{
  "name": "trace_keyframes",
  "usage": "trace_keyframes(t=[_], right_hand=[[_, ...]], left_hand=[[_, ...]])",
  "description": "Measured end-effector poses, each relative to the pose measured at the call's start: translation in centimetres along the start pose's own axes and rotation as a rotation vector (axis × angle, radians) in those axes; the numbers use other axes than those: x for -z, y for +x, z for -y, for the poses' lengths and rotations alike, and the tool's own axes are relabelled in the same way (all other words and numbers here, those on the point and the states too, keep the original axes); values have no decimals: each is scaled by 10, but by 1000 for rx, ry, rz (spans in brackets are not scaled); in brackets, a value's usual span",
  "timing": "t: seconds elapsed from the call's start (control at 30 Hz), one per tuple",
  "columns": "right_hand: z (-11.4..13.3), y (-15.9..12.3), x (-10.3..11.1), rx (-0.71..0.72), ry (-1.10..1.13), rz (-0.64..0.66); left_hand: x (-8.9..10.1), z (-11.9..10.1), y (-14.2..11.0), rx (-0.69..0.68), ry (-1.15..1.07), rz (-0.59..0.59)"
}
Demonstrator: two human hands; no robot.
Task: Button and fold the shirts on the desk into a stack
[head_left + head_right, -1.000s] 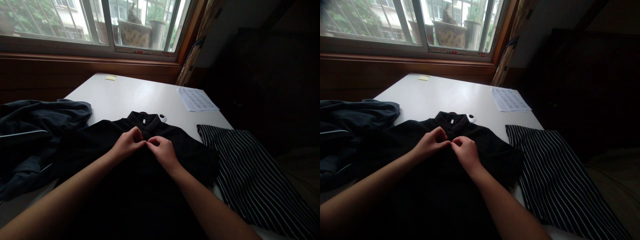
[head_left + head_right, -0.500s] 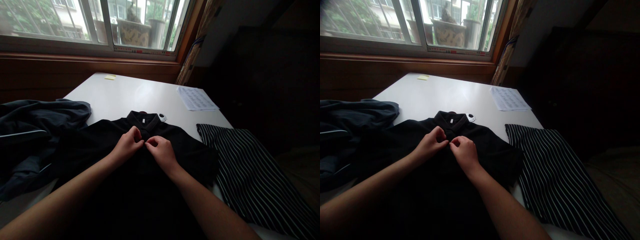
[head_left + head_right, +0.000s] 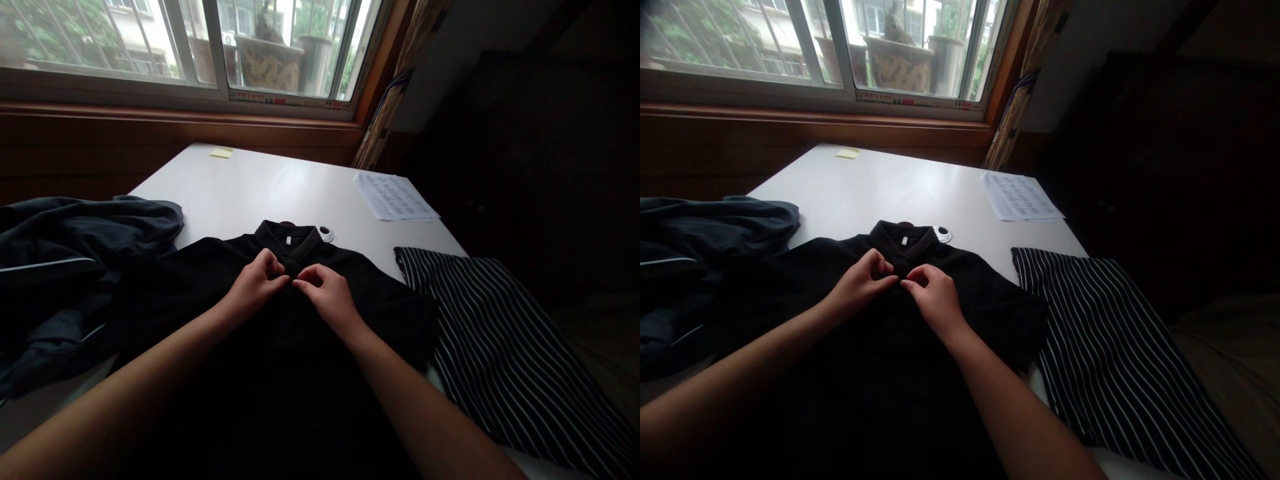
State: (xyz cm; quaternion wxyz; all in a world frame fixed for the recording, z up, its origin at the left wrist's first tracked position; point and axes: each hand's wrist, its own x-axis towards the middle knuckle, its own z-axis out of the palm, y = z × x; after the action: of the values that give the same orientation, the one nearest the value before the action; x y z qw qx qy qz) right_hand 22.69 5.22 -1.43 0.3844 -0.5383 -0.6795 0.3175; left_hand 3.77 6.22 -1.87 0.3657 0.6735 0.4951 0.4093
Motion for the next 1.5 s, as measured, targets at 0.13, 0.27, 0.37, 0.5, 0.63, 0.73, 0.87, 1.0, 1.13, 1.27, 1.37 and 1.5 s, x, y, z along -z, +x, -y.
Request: trace_keyframes(t=[0.13, 0.27, 0.37, 0.5, 0.63, 0.73, 0.87, 1.0, 1.13, 1.27, 1.37, 1.5], right_hand=[[-5, 2, 2, 13, 14, 23], [-7, 2, 2, 28, 31, 50], [-7, 1, 2, 138, -74, -13], [-10, 1, 3, 241, -279, -32], [-15, 2, 5, 266, -485, -39], [-15, 1, 5, 262, -551, -25], [-12, 1, 6, 258, -557, -21], [-11, 0, 7, 259, -534, -20], [-12, 2, 7, 266, -470, -19], [-15, 4, 8, 275, -320, -82], [-16, 6, 10, 259, -191, -196], [-15, 7, 14, 339, -150, -257]], left_hand=[[2, 0, 1, -7, 5, 48], [2, 1, 0, -112, 212, 35], [4, 5, 1, -210, 387, 2], [15, 16, 6, -245, 513, -47], [22, 26, 9, -232, 674, -67], [22, 29, 8, -232, 758, -51], [21, 24, 6, -291, 745, -38], [20, 13, 6, -323, 580, -35], [14, 8, 6, -344, 380, 38], [7, 7, 2, -461, 370, 104], [5, 4, -2, -577, 453, 240], [4, 4, -3, -655, 537, 317]])
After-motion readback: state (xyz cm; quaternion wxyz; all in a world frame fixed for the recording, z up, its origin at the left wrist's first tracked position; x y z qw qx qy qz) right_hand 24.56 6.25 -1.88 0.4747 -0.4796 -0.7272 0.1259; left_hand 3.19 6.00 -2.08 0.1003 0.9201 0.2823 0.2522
